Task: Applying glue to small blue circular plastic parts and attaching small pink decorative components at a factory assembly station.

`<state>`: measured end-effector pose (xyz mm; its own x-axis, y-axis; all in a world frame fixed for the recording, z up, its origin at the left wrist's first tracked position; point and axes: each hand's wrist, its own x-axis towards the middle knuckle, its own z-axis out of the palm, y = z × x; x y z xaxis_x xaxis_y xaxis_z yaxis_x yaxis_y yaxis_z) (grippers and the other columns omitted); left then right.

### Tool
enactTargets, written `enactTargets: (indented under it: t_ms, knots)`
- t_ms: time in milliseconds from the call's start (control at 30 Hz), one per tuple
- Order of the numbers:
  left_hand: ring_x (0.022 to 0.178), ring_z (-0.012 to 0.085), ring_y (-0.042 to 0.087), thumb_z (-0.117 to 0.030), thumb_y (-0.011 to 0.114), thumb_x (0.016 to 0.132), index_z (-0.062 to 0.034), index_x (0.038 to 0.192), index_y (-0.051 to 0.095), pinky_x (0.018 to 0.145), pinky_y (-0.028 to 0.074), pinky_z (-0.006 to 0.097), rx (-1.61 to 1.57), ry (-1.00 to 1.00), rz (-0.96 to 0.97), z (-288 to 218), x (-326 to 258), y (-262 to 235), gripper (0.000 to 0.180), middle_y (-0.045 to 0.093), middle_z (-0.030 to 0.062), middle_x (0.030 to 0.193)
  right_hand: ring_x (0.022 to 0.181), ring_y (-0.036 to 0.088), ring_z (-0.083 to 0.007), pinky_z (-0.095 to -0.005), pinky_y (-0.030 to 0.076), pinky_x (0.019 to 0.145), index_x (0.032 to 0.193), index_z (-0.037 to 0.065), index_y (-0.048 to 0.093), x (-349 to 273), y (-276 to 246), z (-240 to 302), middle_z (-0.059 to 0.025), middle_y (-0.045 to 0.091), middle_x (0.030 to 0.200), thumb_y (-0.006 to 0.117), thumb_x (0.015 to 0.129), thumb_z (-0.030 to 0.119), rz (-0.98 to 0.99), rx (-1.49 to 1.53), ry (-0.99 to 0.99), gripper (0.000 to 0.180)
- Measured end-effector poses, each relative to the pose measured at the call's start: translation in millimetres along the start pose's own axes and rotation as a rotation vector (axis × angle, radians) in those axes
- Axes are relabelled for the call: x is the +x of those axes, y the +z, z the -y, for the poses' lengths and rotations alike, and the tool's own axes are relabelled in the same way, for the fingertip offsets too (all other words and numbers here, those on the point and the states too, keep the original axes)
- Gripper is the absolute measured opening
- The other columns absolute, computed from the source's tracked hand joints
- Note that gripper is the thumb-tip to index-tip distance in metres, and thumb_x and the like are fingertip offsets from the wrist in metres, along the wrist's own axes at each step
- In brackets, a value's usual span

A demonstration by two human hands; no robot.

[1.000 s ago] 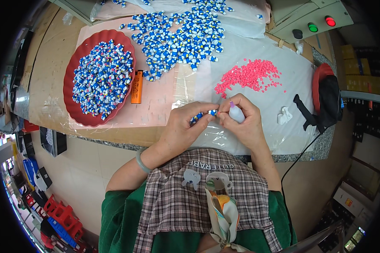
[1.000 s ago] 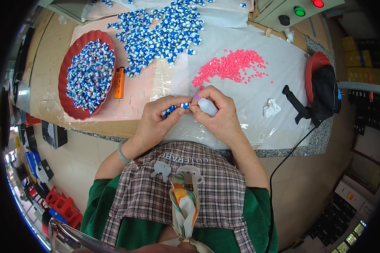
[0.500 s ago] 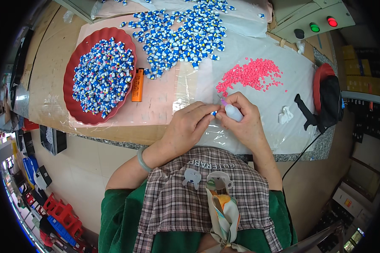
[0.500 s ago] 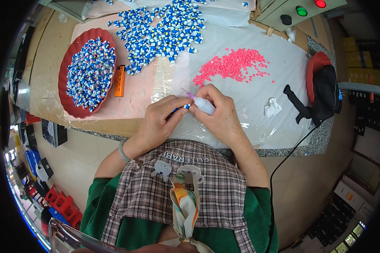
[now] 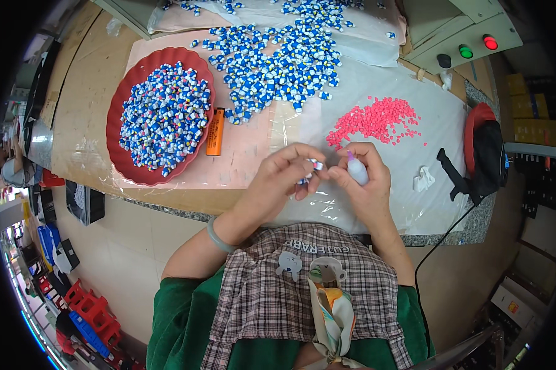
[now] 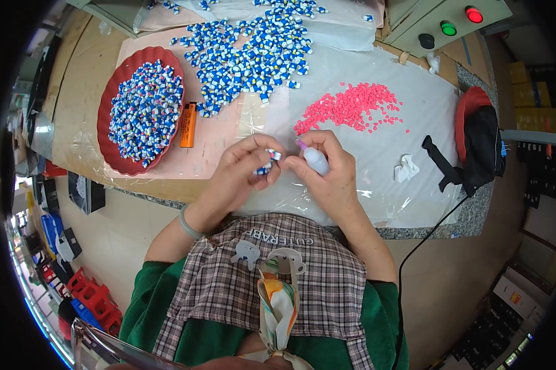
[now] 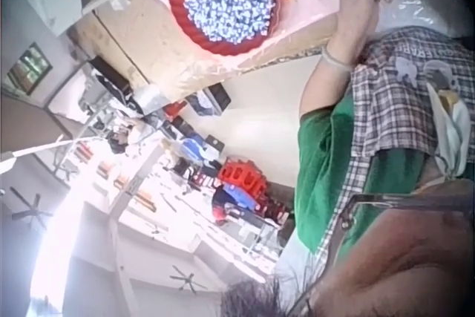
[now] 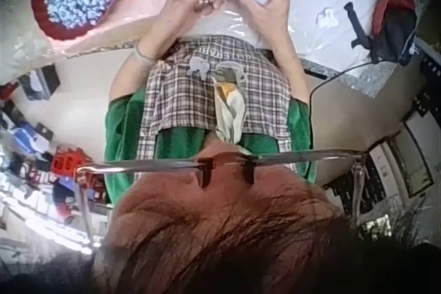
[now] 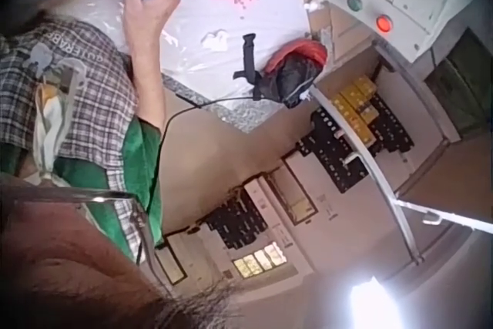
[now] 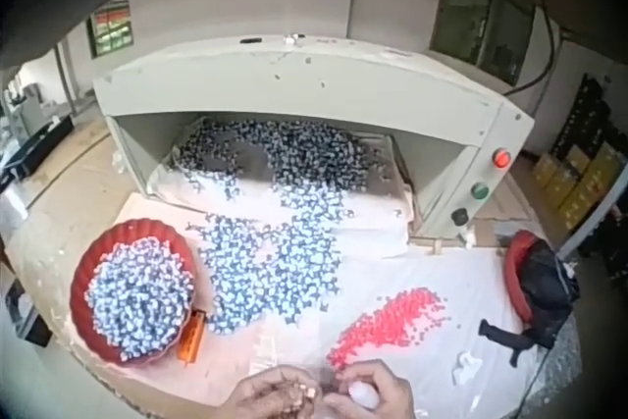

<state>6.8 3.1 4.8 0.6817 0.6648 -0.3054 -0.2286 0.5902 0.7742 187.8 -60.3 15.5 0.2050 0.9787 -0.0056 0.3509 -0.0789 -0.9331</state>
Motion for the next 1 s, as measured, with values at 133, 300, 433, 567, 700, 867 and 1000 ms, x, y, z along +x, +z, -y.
enactTargets:
  t_ms: [133,300,433,567,700,867,1000]
  knots:
    - [0.07,0.0096,0.053,-0.02,0.054,0.095,-0.0072,0.089,0.06,0.055,0.036,0.017,-0.188,0.054,-0.086,-14.4,14.5,-13.2,0.015,0.065,0.0082,0.088,0.075,0.055,-0.0068,-0.0226,0.045,0.068,0.097,0.003,0.058,-0.3,-1.2,-0.9,-0.0004,0.061,0.08,0.072,0.081,0.006,-0.01,0.078,0.008,0.022]
    - [0.071,0.0159,0.061,-0.008,0.06,0.09,-0.0028,0.096,0.065,0.062,0.048,0.03,1.017,0.663,-0.294,-28.3,45.9,-35.6,0.01,0.066,0.006,0.086,0.075,0.055,-0.0072,-0.0226,0.045,0.069,0.094,0.002,0.058,-1.6,-2.6,-10.6,-0.0007,0.062,0.08,0.071,0.082,0.006,0.017,0.059,-0.023,0.018]
    - [0.071,0.024,0.064,-0.007,0.063,0.085,-0.0079,0.098,0.065,0.06,0.05,0.036,1.599,0.686,-0.277,-38.5,55.6,-38.2,0.013,0.063,0.0075,0.082,0.075,0.056,-0.0073,-0.0228,0.046,0.069,0.092,0.002,0.059,-1.2,-4.4,-10.9,-0.001,0.063,0.082,0.07,0.083,0.006,0.036,0.061,-0.044,0.016]
    - [0.07,0.027,0.063,-0.003,0.058,0.079,-0.0079,0.099,0.06,0.057,0.049,0.039,1.719,0.768,-0.224,-37.7,62.5,-36.1,0.021,0.056,0.0086,0.077,0.075,0.056,-0.0074,-0.0229,0.046,0.069,0.091,0.002,0.059,-2.3,-6.1,-10.2,-0.0011,0.063,0.082,0.07,0.083,0.006,0.045,0.048,-0.028,0.015]
    - [0.067,0.0246,0.062,-0.007,0.061,0.084,-0.0094,0.098,0.06,0.055,0.049,0.038,1.693,0.779,-0.228,-35.5,69.8,-37.9,0.014,0.062,0.0083,0.084,0.075,0.055,-0.0071,-0.0229,0.046,0.068,0.092,0.002,0.058,-3.3,-8.3,-13.2,-0.001,0.063,0.082,0.07,0.083,0.005,0.046,0.048,-0.02,0.015]
    - [0.057,0.009,0.046,-0.006,0.056,0.091,-0.0064,0.095,0.059,0.049,0.037,0.026,0.818,0.428,-0.112,-35.4,50.7,-27.9,0.005,0.064,0.0074,0.088,0.071,0.052,-0.0071,-0.0224,0.043,0.062,0.101,0.005,0.054,-5.8,-18.2,-16.3,-0.0029,0.059,0.087,0.064,0.084,0.005,0.044,0.227,0.056,0.02]
    - [0.055,0.0025,0.036,-0.006,0.055,0.093,-0.0039,0.1,0.059,0.048,0.027,0.017,0.071,0.142,0.049,-27.2,32.2,-20.1,0.009,0.063,0.0072,0.09,0.069,0.053,-0.0088,-0.0202,0.038,0.055,0.105,0.006,0.049,-5.9,-22.0,-11.3,-0.0078,0.055,0.097,0.057,0.087,0.009,-0.01,0.533,0.087,0.021]
